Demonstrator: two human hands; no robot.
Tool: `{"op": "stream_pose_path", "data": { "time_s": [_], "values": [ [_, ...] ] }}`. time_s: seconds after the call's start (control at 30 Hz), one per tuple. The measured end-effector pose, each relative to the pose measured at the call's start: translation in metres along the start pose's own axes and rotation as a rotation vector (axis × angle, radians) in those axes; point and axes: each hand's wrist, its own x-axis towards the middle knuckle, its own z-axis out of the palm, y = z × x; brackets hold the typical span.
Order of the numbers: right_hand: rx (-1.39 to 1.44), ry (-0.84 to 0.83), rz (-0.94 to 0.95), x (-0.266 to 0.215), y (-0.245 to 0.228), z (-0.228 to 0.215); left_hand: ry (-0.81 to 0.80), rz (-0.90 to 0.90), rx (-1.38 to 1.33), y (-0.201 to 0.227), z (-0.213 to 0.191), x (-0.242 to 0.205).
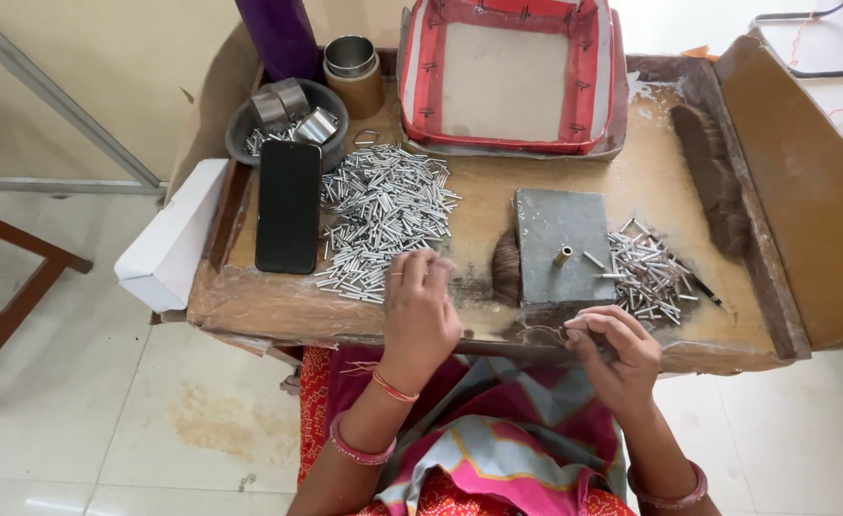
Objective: The person sits at a small workbench and picks small metal pins one at a time from a large pile, working each pin between the fingers and pressing it into a brass fitting set in a stone block on the bench. Finished pins are set aside in a separate pile as the work continues.
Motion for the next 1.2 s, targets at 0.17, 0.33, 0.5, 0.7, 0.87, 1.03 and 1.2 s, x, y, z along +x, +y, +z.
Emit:
{"op": "stream_pose_path", "data": {
  "time_s": [0.17, 0.33, 0.5, 0.7, 0.87, 1.03, 1.2],
  "values": [
    [-0.026, -0.013, -0.028, 0.0, -0.001, 0.0, 0.017, -0.004, 0.146, -0.002, 0.007, 0.004],
    [-0.004, -0.013, -0.056, 0.0, -0.001, 0.0, -0.019, -0.016, 0.183, -0.009, 0.017, 0.003],
    [-0.109, 0.021, -0.136, 0.003, -0.005, 0.004, 0.0, -0.011, 0.213, -0.01, 0.017, 0.003],
    [-0.169, 0.077, -0.182, -0.001, -0.002, 0.008, -0.009, -0.025, 0.168, -0.004, 0.013, 0.007],
    [-0.17, 0.102, -0.186, -0.003, 0.003, 0.009, 0.003, -0.053, 0.147, -0.001, 0.013, 0.009],
    [-0.159, 0.107, -0.199, -0.005, 0.009, 0.009, -0.015, -0.056, 0.096, 0.002, 0.011, 0.012],
    [-0.162, 0.111, -0.276, -0.004, 0.01, 0.01, -0.015, -0.037, 0.08, 0.003, 0.01, 0.013]
  ]
}}
